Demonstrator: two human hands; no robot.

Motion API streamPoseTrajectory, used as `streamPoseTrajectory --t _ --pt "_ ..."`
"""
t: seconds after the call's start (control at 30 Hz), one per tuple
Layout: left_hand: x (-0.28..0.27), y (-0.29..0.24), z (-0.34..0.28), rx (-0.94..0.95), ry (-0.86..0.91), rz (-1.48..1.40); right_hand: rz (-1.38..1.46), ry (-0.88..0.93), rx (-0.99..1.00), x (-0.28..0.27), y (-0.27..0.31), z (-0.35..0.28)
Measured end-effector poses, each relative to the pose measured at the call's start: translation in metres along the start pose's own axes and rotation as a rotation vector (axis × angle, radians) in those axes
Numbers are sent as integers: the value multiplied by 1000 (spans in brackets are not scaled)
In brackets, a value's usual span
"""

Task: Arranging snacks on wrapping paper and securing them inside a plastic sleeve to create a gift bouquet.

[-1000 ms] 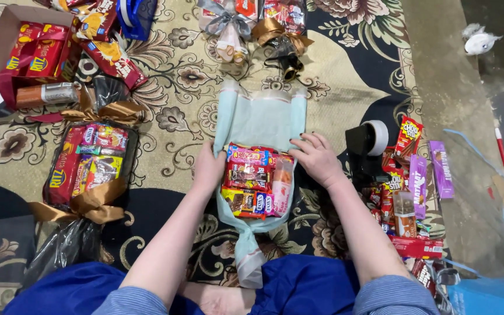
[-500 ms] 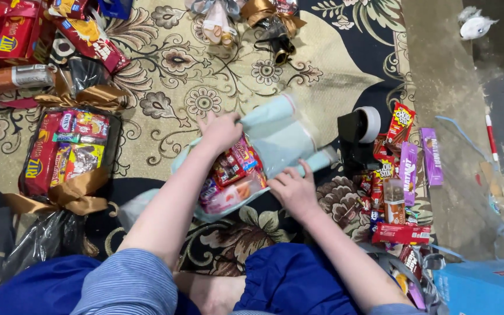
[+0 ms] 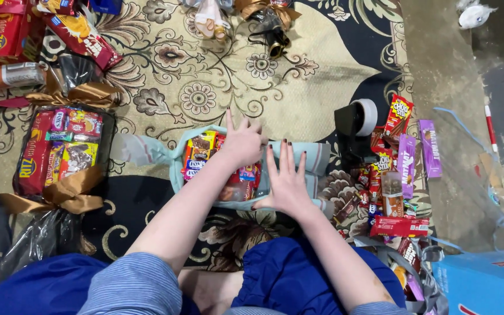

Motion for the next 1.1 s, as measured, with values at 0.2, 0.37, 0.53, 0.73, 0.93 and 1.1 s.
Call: streamPoseTrajectory --t 0.2,0.37,0.53,0.73,0.93,1.1 --pt "6 -5 -8 15 -134 -16 -69 12 -5 2 -1 7" --pt "1 -24 -43 6 -382 -127 -28 -33 1 13 -8 6" --pt "9 -52 -169 -197 -455 -979 -4 -54 -20 18 -15 9" --pt "141 -36 -210 -561 -148 -1168 62 -15 -72 18 -14 14" --pt "153 -45 -206 -594 -52 -1377 -5 131 -87 26 -21 23" --pt "115 -55 -219 -684 187 -1342 171 425 98 19 -19 12"
Point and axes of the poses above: each hand's wrist, its own z-axis towards the middle knuckle, its own x-axis out of the palm, y = z × x, the point moved 8 cm from there along z, towards the middle knuckle, and after that the axes turned 4 degrees about -z, right-handed, at the moved point
